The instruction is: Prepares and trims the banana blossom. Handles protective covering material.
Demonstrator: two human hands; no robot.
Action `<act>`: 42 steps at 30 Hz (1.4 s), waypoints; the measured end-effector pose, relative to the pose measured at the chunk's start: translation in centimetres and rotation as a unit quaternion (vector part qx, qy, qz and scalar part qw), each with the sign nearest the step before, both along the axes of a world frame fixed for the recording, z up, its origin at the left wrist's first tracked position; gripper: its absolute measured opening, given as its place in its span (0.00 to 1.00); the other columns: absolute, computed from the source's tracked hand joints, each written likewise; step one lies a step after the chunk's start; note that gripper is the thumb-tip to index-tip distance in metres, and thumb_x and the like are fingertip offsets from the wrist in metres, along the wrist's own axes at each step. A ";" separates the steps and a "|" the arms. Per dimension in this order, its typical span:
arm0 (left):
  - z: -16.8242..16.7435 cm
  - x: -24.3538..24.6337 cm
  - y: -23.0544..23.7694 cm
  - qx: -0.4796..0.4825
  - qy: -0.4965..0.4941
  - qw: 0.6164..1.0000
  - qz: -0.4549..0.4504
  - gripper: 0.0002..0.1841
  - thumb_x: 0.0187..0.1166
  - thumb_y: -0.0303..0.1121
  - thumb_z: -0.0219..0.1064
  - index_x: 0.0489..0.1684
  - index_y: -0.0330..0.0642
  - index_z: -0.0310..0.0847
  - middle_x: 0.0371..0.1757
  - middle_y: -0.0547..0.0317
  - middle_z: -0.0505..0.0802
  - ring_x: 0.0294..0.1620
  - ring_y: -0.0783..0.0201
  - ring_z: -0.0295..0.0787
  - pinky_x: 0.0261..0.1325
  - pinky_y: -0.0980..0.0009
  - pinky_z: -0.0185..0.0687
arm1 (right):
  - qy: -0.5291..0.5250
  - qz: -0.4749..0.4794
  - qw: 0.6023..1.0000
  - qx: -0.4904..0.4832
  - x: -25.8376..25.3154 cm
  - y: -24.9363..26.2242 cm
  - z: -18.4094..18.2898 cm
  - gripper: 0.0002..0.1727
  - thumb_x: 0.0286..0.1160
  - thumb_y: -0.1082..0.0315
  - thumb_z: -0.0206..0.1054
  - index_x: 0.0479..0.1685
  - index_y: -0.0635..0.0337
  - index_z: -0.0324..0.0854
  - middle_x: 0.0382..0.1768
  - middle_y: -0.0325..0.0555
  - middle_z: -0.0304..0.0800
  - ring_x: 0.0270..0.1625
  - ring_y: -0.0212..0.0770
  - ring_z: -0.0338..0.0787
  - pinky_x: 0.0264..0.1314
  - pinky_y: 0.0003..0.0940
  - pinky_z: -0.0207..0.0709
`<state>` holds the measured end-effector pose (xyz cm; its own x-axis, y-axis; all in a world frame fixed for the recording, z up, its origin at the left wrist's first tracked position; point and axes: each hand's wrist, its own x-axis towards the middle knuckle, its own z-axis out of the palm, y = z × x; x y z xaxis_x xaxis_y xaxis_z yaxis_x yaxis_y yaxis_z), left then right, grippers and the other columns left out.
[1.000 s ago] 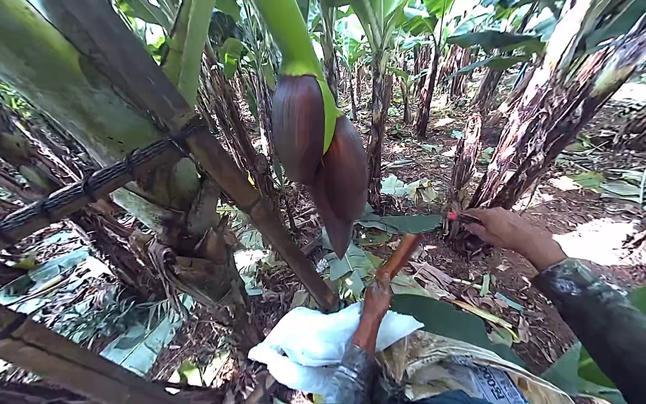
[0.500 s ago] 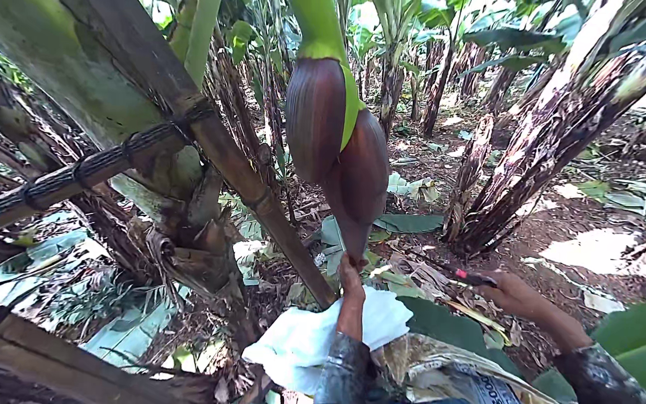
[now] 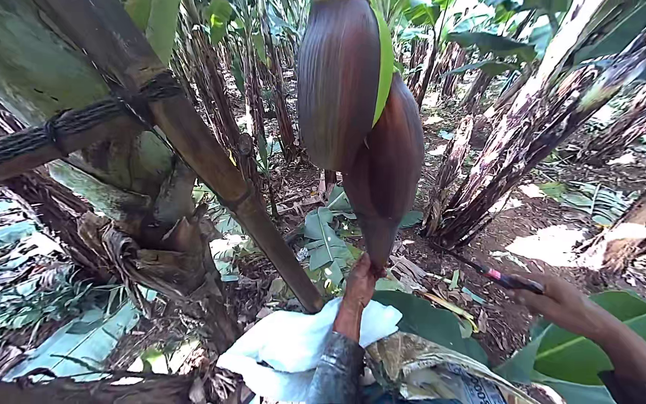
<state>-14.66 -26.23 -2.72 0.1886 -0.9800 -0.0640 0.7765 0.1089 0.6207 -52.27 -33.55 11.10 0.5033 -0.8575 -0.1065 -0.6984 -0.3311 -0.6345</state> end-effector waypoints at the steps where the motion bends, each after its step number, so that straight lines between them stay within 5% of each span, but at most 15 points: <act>1: 0.1 0.1 -0.3 -0.001 -0.012 1.000 0.007 0.18 0.92 0.38 0.47 0.62 0.35 0.76 0.45 0.47 0.93 0.38 0.60 0.92 0.44 0.66 0.90 | 0.004 0.003 1.000 -0.004 0.2 0.0 0.1 0.18 0.70 0.52 0.66 0.49 0.53 0.90 0.29 0.40 0.90 0.26 0.36 0.87 0.32 0.45 0.83; 5: 1.0 0.8 -1.6 0.025 -0.106 0.994 0.006 0.17 0.93 0.37 0.43 0.60 0.36 0.74 0.28 0.53 0.89 0.17 0.67 0.82 0.20 0.74 0.79 | 0.018 0.022 0.999 0.013 1.8 -0.6 0.3 0.18 0.72 0.52 0.65 0.51 0.50 0.90 0.29 0.39 0.90 0.25 0.36 0.86 0.31 0.45 0.82; 8: 2.1 2.0 -2.4 0.068 -0.121 0.990 -0.034 0.16 0.94 0.37 0.41 0.57 0.40 0.73 0.20 0.56 0.85 0.10 0.69 0.74 0.11 0.77 0.69 | 0.037 0.049 0.998 0.030 3.8 -1.5 1.2 0.17 0.75 0.56 0.64 0.56 0.51 0.90 0.32 0.41 0.91 0.26 0.37 0.87 0.33 0.45 0.83; 12: 2.5 2.6 -3.1 0.134 -0.096 0.983 -0.078 0.18 0.97 0.41 0.37 0.47 0.44 0.72 0.15 0.62 0.78 0.07 0.73 0.65 0.09 0.79 0.61 | 0.044 0.093 0.994 0.041 6.9 -4.0 2.3 0.16 0.76 0.57 0.64 0.52 0.54 0.89 0.31 0.42 0.90 0.26 0.38 0.86 0.34 0.45 0.83; 15: 2.5 2.8 -3.3 0.155 -0.097 0.978 -0.100 0.22 0.97 0.42 0.34 0.39 0.44 0.72 0.14 0.62 0.78 0.06 0.73 0.64 0.09 0.80 0.60 | 0.032 0.119 0.987 0.099 9.6 -5.8 3.1 0.15 0.76 0.59 0.63 0.54 0.55 0.88 0.28 0.39 0.87 0.22 0.33 0.81 0.27 0.35 0.78; 23: 2.2 3.1 -3.3 0.148 -0.093 0.979 -0.105 0.20 0.96 0.40 0.38 0.39 0.44 0.73 0.12 0.63 0.76 0.05 0.73 0.64 0.08 0.79 0.60 | -0.041 0.185 0.964 0.188 16.4 -9.7 2.0 0.12 0.75 0.63 0.65 0.50 0.56 0.88 0.23 0.36 0.83 0.18 0.30 0.77 0.20 0.27 0.71; 26: 2.1 3.0 -3.0 0.137 -0.093 0.981 -0.106 0.18 0.95 0.38 0.39 0.39 0.45 0.73 0.12 0.64 0.76 0.06 0.73 0.64 0.09 0.79 0.61 | -0.092 0.198 0.966 0.137 20.2 -9.8 1.7 0.12 0.74 0.64 0.67 0.52 0.56 0.89 0.29 0.35 0.87 0.23 0.27 0.79 0.27 0.28 0.75; 29: 2.1 2.8 -2.5 0.125 -0.087 0.984 -0.094 0.18 0.95 0.37 0.39 0.37 0.45 0.73 0.11 0.65 0.77 0.05 0.74 0.64 0.09 0.80 0.61 | -0.167 0.221 0.957 -0.083 23.3 -9.6 1.0 0.09 0.73 0.63 0.71 0.44 0.56 0.91 0.35 0.36 0.94 0.37 0.25 0.89 0.46 0.30 0.84; 33: 1.5 2.8 -2.4 0.099 -0.091 0.990 -0.048 0.17 0.95 0.37 0.39 0.46 0.42 0.74 0.14 0.62 0.80 0.07 0.73 0.67 0.10 0.79 0.64 | -0.098 0.168 0.919 -0.344 22.8 -9.1 1.1 0.17 0.76 0.56 0.68 0.58 0.49 0.91 0.46 0.51 0.93 0.48 0.50 0.93 0.51 0.54 0.85; 38: 1.1 2.3 -3.0 0.149 -0.098 0.980 0.087 0.21 0.97 0.42 0.39 0.56 0.37 0.75 0.19 0.53 0.84 0.08 0.67 0.71 0.10 0.74 0.68 | 0.031 0.077 0.915 -0.396 15.8 -8.6 0.1 0.20 0.81 0.57 0.64 0.68 0.46 0.87 0.48 0.56 0.92 0.48 0.58 0.93 0.48 0.59 0.86; 42: 0.8 2.0 -2.6 0.200 -0.111 0.952 0.202 0.22 0.97 0.46 0.43 0.64 0.36 0.73 0.22 0.53 0.82 0.08 0.66 0.70 0.11 0.70 0.72 | 0.084 -0.047 0.936 -0.340 8.4 -6.8 -1.6 0.19 0.80 0.61 0.65 0.67 0.53 0.87 0.51 0.64 0.91 0.50 0.68 0.92 0.48 0.70 0.82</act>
